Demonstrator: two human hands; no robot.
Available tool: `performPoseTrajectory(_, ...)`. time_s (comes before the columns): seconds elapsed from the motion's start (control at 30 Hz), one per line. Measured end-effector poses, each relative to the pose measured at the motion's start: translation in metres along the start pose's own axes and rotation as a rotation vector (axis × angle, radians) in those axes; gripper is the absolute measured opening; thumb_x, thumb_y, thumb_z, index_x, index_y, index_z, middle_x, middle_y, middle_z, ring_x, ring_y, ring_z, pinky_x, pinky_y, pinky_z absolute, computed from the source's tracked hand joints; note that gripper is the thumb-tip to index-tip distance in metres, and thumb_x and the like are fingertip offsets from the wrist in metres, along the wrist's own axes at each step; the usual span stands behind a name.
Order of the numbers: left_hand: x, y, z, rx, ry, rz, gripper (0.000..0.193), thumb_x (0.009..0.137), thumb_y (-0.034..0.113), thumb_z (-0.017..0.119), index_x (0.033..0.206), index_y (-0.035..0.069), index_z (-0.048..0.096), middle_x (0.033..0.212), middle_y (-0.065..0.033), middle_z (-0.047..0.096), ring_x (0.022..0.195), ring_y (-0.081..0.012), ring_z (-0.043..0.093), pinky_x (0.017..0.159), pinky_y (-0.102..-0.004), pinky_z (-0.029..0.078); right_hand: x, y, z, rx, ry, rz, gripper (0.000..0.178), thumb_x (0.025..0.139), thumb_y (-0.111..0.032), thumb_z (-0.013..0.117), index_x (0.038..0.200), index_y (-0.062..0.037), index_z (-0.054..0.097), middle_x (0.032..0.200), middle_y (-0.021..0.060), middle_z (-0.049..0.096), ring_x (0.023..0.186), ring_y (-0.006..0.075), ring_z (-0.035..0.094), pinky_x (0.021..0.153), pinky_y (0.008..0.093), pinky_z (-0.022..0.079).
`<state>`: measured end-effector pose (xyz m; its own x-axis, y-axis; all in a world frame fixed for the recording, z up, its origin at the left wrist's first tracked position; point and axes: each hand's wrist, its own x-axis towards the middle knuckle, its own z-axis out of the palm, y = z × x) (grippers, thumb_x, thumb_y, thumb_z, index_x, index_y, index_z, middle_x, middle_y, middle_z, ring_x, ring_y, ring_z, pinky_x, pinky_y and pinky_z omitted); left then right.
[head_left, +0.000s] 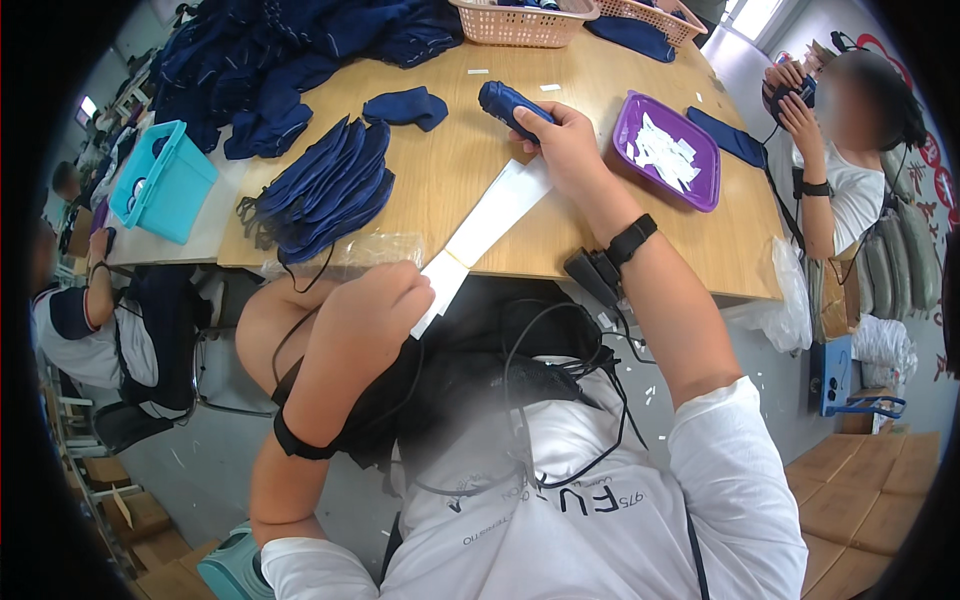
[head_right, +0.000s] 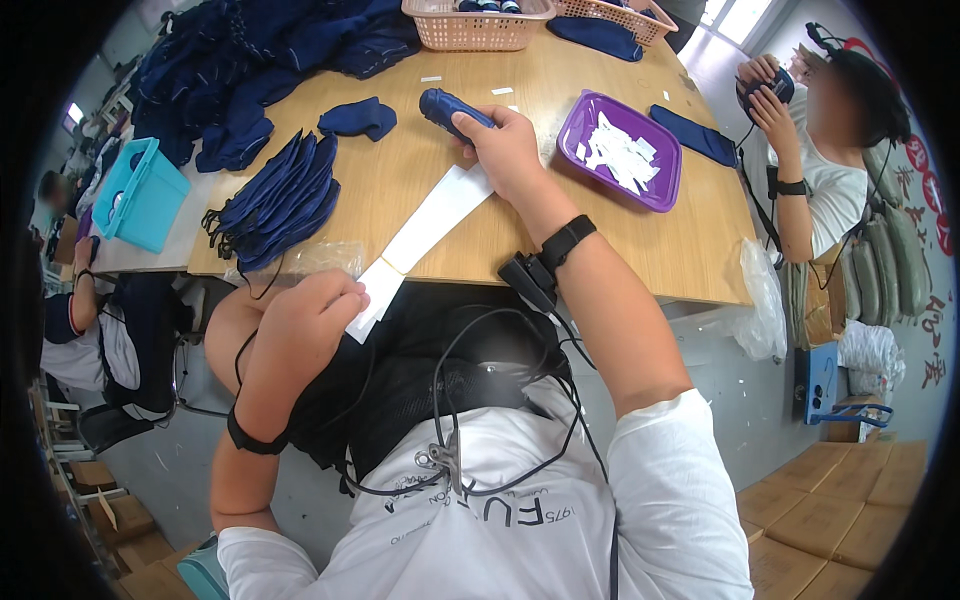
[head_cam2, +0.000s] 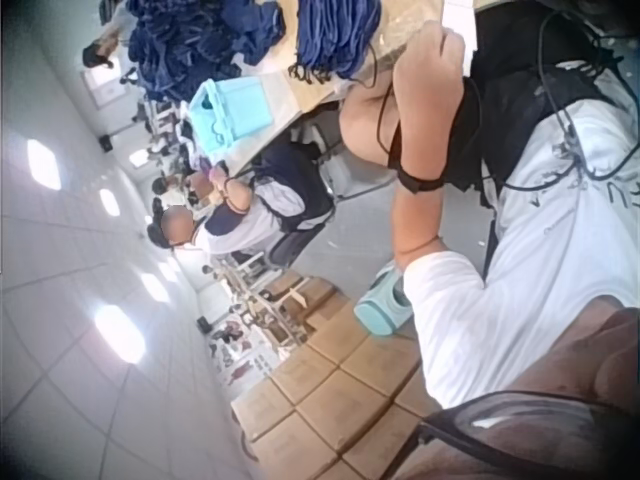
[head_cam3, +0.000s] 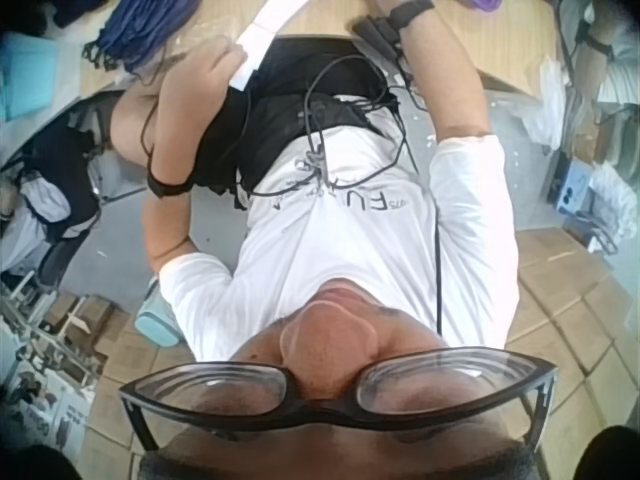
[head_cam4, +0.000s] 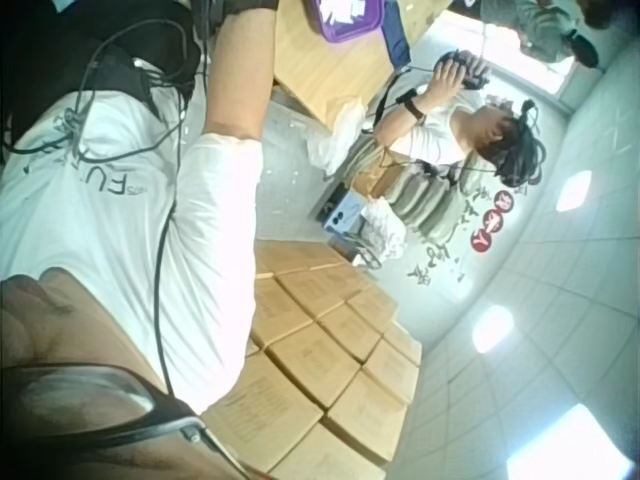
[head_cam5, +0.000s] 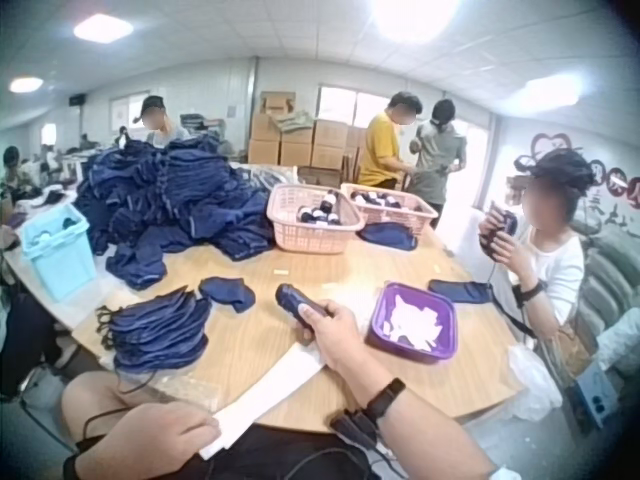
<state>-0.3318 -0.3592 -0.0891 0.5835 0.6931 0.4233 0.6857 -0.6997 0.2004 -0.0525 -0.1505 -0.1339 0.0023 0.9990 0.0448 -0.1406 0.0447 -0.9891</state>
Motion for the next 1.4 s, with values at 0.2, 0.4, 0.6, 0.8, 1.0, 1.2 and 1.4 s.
performPoseTrajectory(0.2,-0.019,-0.002,-0.008,-0.015,-0.034,-0.001,0.007,0.088,0.003,0.072,0.094,0.001,0.068,0.091,-0.0109,0.064,0.083,-0.0304,0.067,0.069,-0.0398,0.054,-0.001,0.001,0.005,-0.136,0.04,-0.04,0.028,0.098,-0.017,0.08,0.116,0.0033,0.075,0.09,0.0092,0.078,0.071,0.0105,0.065,0.069,0.0261,0.054)
performPoseTrajectory(0.4,-0.026,-0.002,-0.02,-0.169,-0.085,-0.096,0.011,0.085,-0.006,0.068,0.094,0.0,0.067,0.096,-0.0114,0.066,0.088,-0.0312,0.068,0.074,-0.0376,0.055,-0.001,0.0,0.004,-0.178,0.052,-0.04,0.028,0.098,-0.017,0.08,0.117,0.0032,0.074,0.091,0.0091,0.078,0.073,0.0101,0.064,0.07,0.0254,0.053)
performPoseTrajectory(0.6,-0.045,-0.001,-0.042,-0.182,-0.14,-0.121,0.014,0.083,-0.009,0.066,0.094,0.0,0.065,0.102,-0.0105,0.068,0.094,-0.033,0.069,0.079,-0.0381,0.056,-0.003,-0.003,0.009,-0.185,0.057,-0.03,0.028,0.1,-0.015,0.078,0.12,0.0033,0.073,0.093,0.0091,0.077,0.074,0.0094,0.062,0.071,0.0242,0.052)
performPoseTrajectory(0.8,-0.076,-0.002,-0.051,-0.213,-0.157,-0.227,0.022,0.077,-0.014,0.069,0.094,-0.001,0.065,0.116,-0.0141,0.07,0.104,-0.0347,0.071,0.086,-0.0392,0.058,-0.003,-0.004,0.012,-0.275,0.072,-0.057,0.026,0.1,-0.016,0.079,0.117,0.0028,0.075,0.091,0.0083,0.077,0.073,0.0087,0.062,0.069,0.0241,0.052)
performPoseTrajectory(1.0,-0.07,-0.004,-0.007,-0.48,-0.329,-0.316,0.018,0.085,-0.011,0.07,0.097,0.002,0.067,0.146,-0.015,0.06,0.116,-0.0357,0.071,0.096,-0.0419,0.057,0.005,0.006,0.005,-0.245,0.064,-0.067,0.027,0.099,-0.018,0.081,0.116,0.0016,0.075,0.092,0.0088,0.078,0.073,0.0087,0.062,0.07,0.0236,0.051)
performPoseTrajectory(1.2,-0.062,-0.01,0.022,-0.528,-0.401,-0.347,0.014,0.085,0.001,0.07,0.099,0.005,0.068,0.152,-0.027,0.058,0.123,-0.0419,0.066,0.105,-0.0435,0.053,0.007,0.006,0.003,-0.195,0.017,-0.087,0.031,0.097,-0.019,0.08,0.117,0.0037,0.075,0.09,0.0099,0.078,0.073,0.0108,0.065,0.072,0.0259,0.054)
performPoseTrajectory(1.4,-0.052,-0.025,0.087,-0.381,-0.501,-0.238,0.017,0.09,0.013,0.07,0.103,0.003,0.071,0.15,-0.0323,0.058,0.128,-0.045,0.064,0.106,-0.0482,0.052,0.008,0.005,0.003,-0.089,0.022,-0.024,0.027,0.1,-0.018,0.08,0.117,0.0021,0.073,0.096,0.01,0.077,0.078,0.0113,0.063,0.075,0.0253,0.052)
